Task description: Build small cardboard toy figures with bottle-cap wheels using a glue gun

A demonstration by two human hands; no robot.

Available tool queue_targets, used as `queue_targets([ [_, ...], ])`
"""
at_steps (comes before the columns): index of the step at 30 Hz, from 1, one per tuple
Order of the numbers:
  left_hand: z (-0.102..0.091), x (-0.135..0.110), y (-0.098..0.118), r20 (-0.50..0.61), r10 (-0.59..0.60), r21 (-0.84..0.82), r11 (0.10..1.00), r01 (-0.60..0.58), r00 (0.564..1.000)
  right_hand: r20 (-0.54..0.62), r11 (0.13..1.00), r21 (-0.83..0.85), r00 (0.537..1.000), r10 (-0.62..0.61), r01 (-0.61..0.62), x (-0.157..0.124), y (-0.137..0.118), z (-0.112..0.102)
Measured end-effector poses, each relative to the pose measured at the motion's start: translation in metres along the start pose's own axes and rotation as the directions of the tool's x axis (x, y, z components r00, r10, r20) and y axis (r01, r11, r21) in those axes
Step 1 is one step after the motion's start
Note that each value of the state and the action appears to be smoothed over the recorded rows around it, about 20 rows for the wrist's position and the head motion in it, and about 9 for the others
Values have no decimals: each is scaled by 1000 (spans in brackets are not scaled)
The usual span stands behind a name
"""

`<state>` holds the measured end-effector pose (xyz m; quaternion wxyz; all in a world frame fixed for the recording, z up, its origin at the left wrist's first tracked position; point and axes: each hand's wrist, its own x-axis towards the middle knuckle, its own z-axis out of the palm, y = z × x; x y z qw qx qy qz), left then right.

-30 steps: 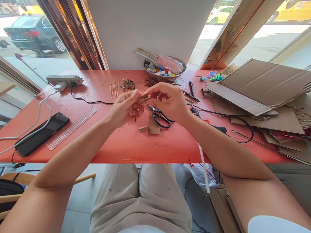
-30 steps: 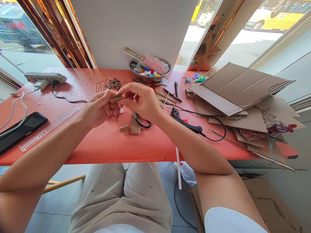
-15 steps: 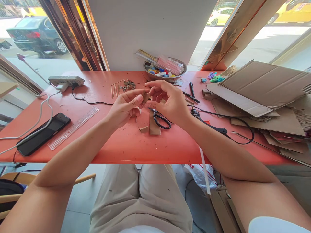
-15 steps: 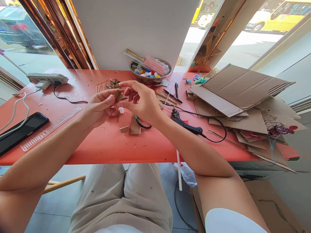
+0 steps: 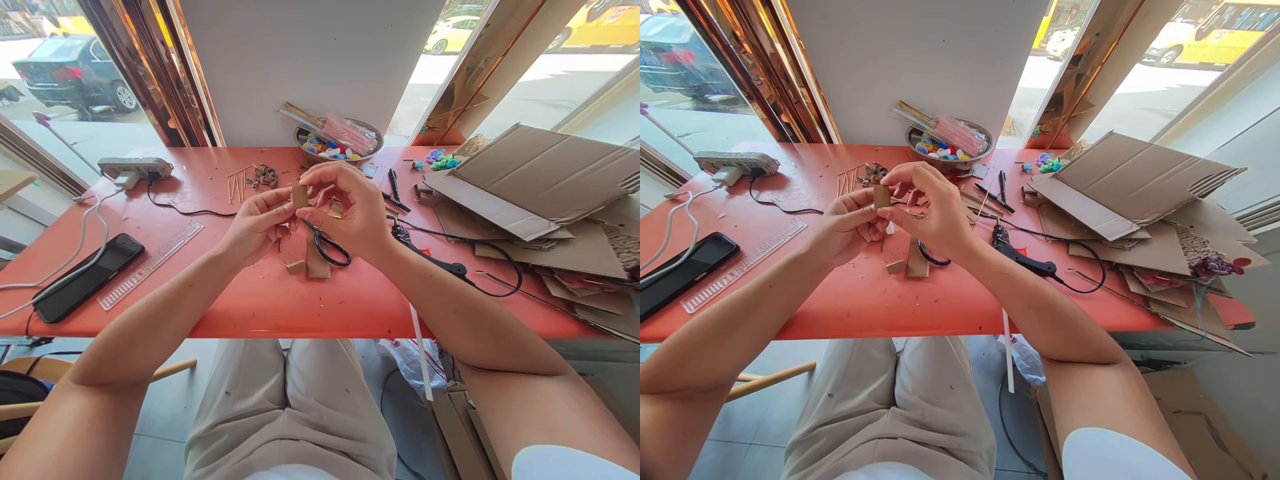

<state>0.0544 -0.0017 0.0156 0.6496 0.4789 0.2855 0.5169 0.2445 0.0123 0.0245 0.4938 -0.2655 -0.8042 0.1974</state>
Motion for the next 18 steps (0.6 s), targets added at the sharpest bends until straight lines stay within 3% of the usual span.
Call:
queue_targets([
  [10,-2,0,-1,-39,55,128,990,-50,998,124,986,-131,989,-85,102,3,5,-9],
  [18,-2,-1,2,-6,92,235,968,-88,996,139,976,-160,982,-126,147,-1,8,-7],
])
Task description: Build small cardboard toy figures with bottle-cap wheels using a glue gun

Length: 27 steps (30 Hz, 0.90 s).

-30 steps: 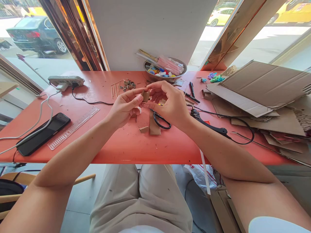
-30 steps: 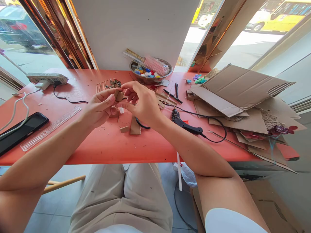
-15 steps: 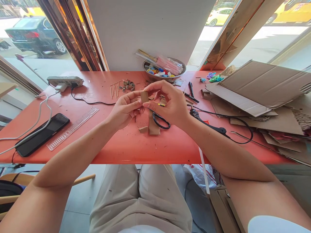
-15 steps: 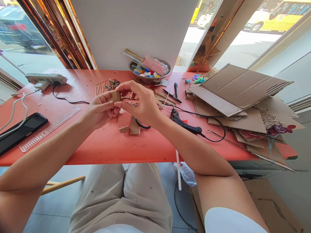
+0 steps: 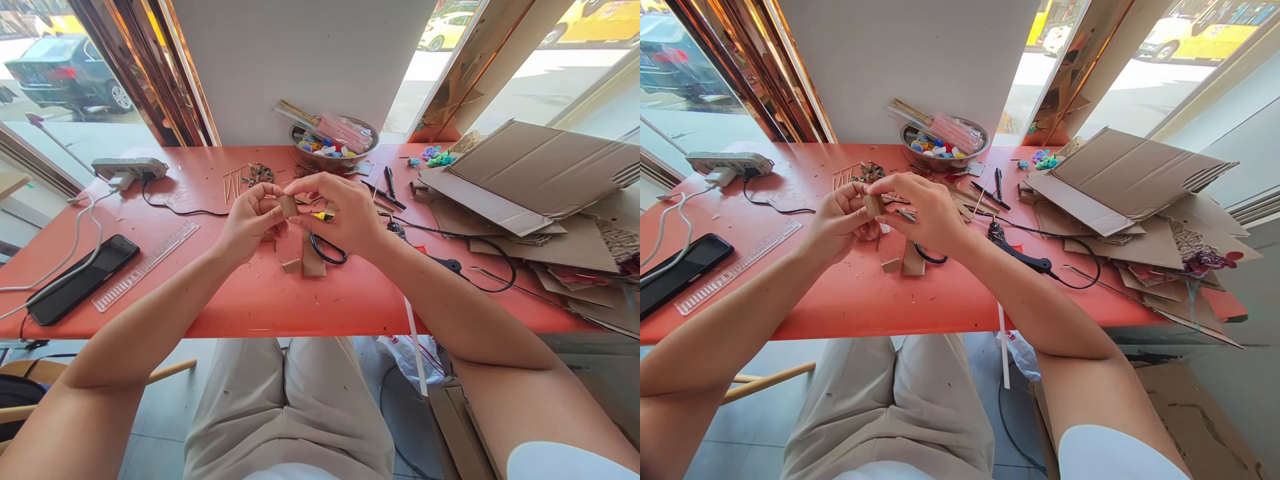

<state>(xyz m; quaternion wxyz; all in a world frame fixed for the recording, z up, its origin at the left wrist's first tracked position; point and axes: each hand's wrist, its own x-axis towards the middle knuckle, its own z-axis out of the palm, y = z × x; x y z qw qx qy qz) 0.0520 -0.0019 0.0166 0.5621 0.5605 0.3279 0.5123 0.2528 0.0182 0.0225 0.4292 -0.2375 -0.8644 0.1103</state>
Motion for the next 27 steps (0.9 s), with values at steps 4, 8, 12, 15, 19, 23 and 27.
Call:
queue_targets([
  [4,-1,1,0,26,22,49,999,-23,999,-1,998,56,1000,-10,10,1,1,0],
  [8,0,-2,2,176,8,244,968,-52,984,-89,978,204,994,56,-37,5,4,-4],
  [12,6,-13,4,354,-76,726,650,-223,932,-156,961,253,975,158,-115,7,10,-9],
  [15,8,-20,3,397,-191,866,403,-297,898,-128,951,254,968,214,-176,7,11,-9],
  [19,2,-16,-2,434,-157,805,510,-304,887,-89,951,249,973,213,-185,6,9,-5],
  [23,-5,-3,-2,287,-46,547,828,-124,957,-110,947,247,965,237,-205,5,19,-5],
  [27,-9,4,3,-4,-97,185,978,96,995,-144,950,227,957,250,-214,4,28,-6],
])
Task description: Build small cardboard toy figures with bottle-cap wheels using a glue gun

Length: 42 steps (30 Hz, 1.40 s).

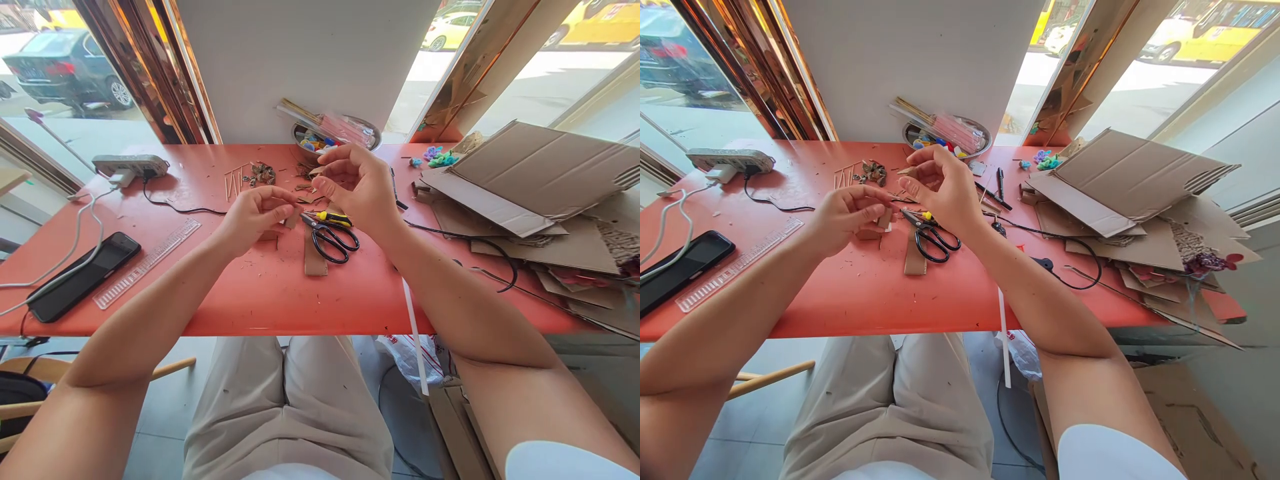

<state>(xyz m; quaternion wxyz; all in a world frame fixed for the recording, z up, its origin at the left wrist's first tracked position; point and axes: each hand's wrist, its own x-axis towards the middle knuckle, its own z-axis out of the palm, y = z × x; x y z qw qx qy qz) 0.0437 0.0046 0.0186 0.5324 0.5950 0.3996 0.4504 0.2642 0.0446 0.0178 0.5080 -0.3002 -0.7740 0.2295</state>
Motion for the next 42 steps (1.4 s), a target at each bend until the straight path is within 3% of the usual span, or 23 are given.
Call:
queue_targets([
  [3,-2,0,1,-104,-39,-164,986,21,994,16,995,-89,999,-51,53,-4,-6,3],
  [8,1,0,-1,-70,-76,-312,949,51,995,124,939,-268,974,-190,217,-13,-23,10],
  [11,3,0,-2,-58,-112,-339,937,86,992,148,913,-320,965,-217,254,-15,-23,12],
  [18,2,1,-1,-79,-98,-303,950,70,992,126,902,-335,961,-246,274,-12,-19,8],
  [24,6,-3,-2,-137,-28,-115,993,13,990,300,829,-402,911,-282,389,-14,-20,8],
  [31,8,-4,2,-195,10,-56,998,-21,981,335,830,-431,917,-216,353,-16,-18,14],
  [37,6,0,2,-234,-54,-227,974,0,971,205,930,-304,968,-146,205,-13,-26,13],
  [42,4,3,3,-176,-171,-356,929,100,969,152,986,-136,986,-76,96,-8,-23,11],
])
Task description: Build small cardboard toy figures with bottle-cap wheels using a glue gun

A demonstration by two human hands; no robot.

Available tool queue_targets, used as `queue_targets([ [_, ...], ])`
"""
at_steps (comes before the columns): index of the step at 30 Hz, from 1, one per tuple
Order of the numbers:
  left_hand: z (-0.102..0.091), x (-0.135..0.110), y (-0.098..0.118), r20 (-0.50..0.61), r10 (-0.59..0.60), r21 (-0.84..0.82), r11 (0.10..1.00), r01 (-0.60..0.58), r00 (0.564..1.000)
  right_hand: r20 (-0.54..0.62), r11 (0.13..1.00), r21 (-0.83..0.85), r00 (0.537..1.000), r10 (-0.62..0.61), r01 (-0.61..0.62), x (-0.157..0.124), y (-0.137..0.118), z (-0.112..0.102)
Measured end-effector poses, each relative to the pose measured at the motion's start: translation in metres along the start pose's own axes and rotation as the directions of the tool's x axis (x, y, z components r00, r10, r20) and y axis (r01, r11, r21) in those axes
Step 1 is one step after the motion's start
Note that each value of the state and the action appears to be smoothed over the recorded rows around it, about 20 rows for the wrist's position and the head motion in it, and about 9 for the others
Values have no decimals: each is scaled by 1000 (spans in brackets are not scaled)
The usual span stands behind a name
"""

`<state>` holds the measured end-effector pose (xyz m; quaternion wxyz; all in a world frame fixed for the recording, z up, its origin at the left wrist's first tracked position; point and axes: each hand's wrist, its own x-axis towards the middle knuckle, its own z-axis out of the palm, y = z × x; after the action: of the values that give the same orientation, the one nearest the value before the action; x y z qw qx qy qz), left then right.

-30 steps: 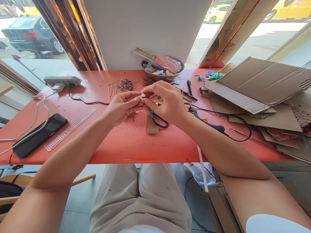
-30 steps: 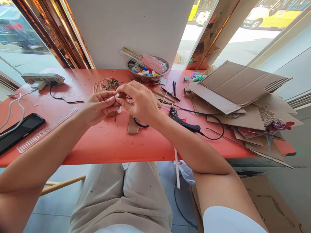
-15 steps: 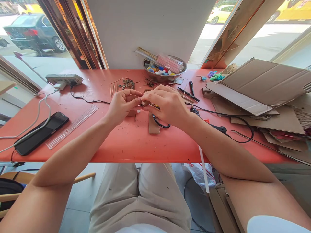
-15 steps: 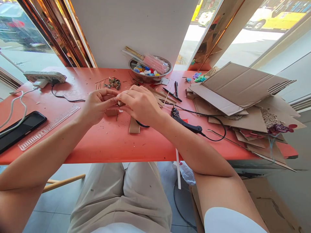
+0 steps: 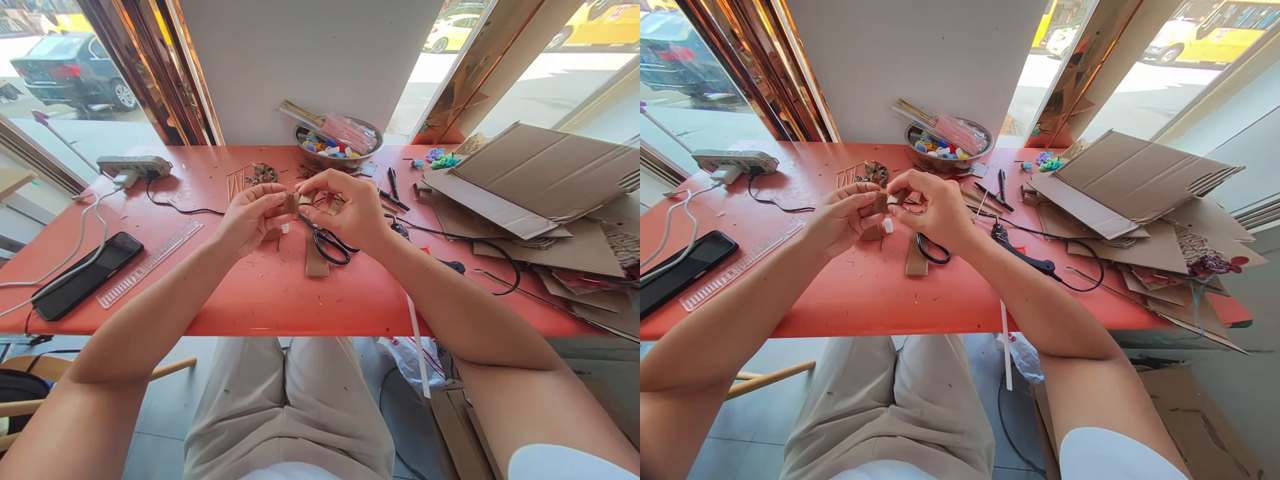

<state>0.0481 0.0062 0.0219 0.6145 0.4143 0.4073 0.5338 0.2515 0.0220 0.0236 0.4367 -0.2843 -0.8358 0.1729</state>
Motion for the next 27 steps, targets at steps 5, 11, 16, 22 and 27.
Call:
queue_targets([
  [5,2,-4,-1,143,-24,-5,1000,25,989,-12,1000,-3,1000,-26,26,-1,3,1],
  [11,3,-3,-2,103,-10,6,1000,10,995,-40,999,-38,999,-23,22,-3,1,4],
  [16,1,-3,0,112,-39,1,999,39,993,-51,995,101,999,19,-14,-1,3,4],
  [22,1,-3,1,104,-60,-1,998,61,993,-30,988,154,999,18,-13,1,6,1],
  [27,4,-3,0,70,-44,-27,999,46,997,-14,991,126,999,52,-50,2,7,2],
])
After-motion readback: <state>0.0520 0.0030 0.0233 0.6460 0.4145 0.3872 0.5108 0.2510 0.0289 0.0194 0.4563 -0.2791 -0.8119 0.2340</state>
